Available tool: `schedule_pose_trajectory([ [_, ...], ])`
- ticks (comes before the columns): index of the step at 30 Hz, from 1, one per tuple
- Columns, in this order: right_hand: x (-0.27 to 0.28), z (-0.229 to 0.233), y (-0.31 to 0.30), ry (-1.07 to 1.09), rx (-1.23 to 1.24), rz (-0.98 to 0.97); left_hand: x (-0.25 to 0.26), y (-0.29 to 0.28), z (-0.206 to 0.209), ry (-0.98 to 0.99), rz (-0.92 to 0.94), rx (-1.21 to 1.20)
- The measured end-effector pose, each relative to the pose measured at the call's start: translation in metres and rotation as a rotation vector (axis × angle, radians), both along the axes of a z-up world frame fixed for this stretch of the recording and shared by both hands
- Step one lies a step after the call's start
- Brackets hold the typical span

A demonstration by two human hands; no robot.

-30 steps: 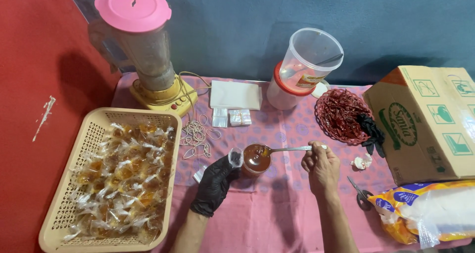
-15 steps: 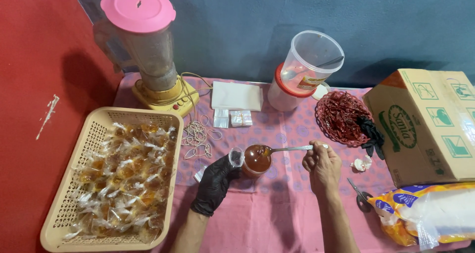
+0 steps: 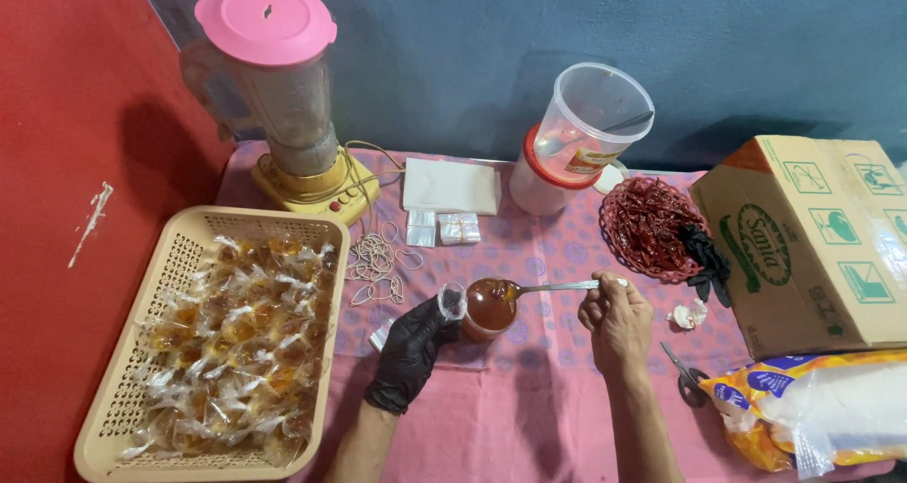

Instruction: Packaging small portions of sauce into plastic bags using a spoon

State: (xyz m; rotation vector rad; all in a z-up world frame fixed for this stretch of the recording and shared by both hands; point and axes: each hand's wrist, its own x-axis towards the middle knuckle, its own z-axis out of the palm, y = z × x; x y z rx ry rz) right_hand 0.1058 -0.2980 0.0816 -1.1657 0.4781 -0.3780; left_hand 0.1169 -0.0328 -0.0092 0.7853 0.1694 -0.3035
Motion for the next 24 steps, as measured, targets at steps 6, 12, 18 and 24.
schedule_pose_trajectory([
  [6, 0.001, -0.008, 0.000, 0.017, 0.026, -0.014, 0.001, -0.002, 0.002, -0.015, -0.001, 0.019],
  [12, -0.001, -0.005, 0.002, 0.042, 0.033, -0.024, 0.000, -0.003, 0.010, -0.009, -0.011, 0.033],
  [18, 0.002, 0.017, -0.003, -0.019, 0.036, -0.039, -0.002, -0.008, 0.032, -0.037, -0.029, 0.043],
  [24, 0.002, 0.056, 0.013, -0.060, -0.025, 0.062, -0.003, -0.015, 0.043, -0.095, -0.063, 0.119],
])
